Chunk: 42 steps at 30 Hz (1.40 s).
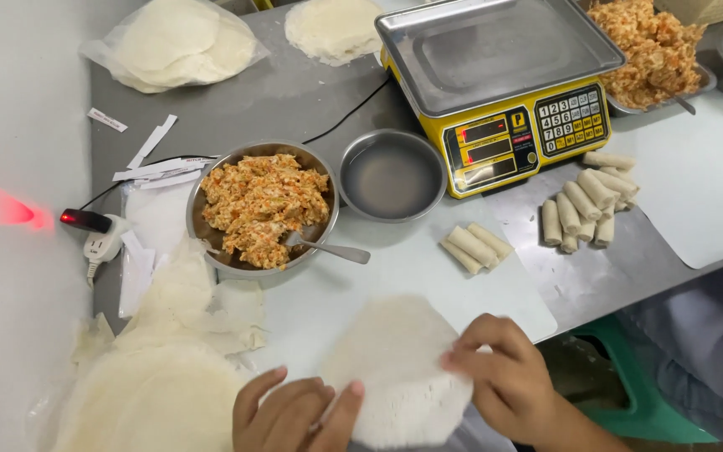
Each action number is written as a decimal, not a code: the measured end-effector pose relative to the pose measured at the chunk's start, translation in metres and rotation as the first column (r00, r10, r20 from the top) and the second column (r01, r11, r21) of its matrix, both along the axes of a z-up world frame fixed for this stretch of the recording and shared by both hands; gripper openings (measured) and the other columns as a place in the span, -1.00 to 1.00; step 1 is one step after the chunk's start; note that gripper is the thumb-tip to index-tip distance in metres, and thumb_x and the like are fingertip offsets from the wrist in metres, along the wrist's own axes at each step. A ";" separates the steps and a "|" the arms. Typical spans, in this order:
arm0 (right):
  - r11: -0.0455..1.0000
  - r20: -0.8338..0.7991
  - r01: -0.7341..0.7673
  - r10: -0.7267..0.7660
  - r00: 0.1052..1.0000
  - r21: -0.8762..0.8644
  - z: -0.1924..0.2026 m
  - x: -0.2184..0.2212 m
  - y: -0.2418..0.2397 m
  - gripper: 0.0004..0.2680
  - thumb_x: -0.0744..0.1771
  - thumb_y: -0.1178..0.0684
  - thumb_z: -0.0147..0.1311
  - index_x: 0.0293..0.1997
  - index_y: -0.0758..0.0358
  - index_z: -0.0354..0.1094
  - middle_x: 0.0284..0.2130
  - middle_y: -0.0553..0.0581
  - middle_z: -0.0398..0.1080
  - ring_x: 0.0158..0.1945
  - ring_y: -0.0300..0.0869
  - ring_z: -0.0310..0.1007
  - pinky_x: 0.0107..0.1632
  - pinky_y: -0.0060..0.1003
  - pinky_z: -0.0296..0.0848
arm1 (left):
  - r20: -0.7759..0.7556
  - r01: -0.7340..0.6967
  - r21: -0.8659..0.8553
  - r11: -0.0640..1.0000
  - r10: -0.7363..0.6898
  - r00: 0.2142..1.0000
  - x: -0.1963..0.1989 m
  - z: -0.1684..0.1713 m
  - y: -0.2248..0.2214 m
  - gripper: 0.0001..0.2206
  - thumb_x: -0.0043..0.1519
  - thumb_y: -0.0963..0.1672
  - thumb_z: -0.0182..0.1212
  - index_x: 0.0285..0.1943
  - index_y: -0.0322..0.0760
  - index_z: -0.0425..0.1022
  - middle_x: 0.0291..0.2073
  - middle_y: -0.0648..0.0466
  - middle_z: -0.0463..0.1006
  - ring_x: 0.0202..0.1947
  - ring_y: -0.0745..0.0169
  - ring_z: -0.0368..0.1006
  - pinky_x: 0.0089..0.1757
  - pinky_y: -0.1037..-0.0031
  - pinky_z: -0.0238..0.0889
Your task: Preparing spring rolls by placing filling on wrappers and rolling them up on a production table.
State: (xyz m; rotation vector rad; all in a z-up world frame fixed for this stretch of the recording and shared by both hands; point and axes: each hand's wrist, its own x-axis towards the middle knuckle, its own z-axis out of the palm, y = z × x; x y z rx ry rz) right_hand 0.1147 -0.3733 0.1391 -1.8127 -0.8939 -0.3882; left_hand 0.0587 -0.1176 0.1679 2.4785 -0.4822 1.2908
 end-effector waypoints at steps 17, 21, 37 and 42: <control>0.836 0.248 0.130 0.008 0.969 -0.533 -0.095 -0.040 0.011 -0.73 0.27 -0.08 0.26 0.08 -0.19 0.43 -0.02 0.01 0.36 0.08 -0.01 0.37 0.04 -0.04 0.17 | -0.221 0.079 0.082 0.994 -0.059 0.973 -0.024 -0.159 0.003 -0.86 0.11 -0.13 0.17 -0.26 0.14 0.55 -0.45 0.32 0.52 -0.32 0.40 0.54 0.07 0.25 0.14; 0.852 0.250 0.076 0.065 0.966 -0.518 -0.079 -0.045 0.026 -0.71 0.41 -0.02 0.03 0.33 -0.08 0.24 -0.13 -0.02 0.35 -0.07 -0.15 0.36 0.05 -0.08 0.25 | -0.345 0.054 -0.290 0.955 -0.157 0.925 -0.034 -0.103 -0.043 -0.95 0.13 -0.16 0.23 -0.36 -0.04 0.54 -0.61 0.28 0.46 -0.58 0.36 0.41 -0.09 0.34 0.35; 0.853 0.144 -0.055 0.151 0.978 -0.519 -0.013 -0.034 0.025 -0.70 0.46 -0.24 -0.17 0.29 -0.04 0.27 0.15 0.16 0.40 0.24 0.02 0.43 0.20 0.15 0.24 | -0.910 0.425 -0.228 0.876 -0.347 0.228 -0.026 -0.089 -0.014 -0.72 0.38 -0.03 -0.17 0.00 -0.23 0.43 -0.24 -0.02 0.54 -0.32 -0.16 0.46 -0.32 -0.05 0.15; 0.850 0.119 -0.087 0.173 0.978 -0.519 -0.013 -0.036 0.028 -0.72 0.46 -0.12 -0.08 0.33 0.00 0.27 -0.11 0.00 0.49 -0.13 -0.19 0.54 0.09 -0.05 0.30 | -0.451 0.068 -0.291 0.954 -0.200 0.870 -0.034 -0.028 -0.047 -0.83 0.15 -0.13 0.03 -0.50 -0.11 0.47 -0.66 0.19 0.44 -0.70 0.31 0.26 -0.50 0.40 0.09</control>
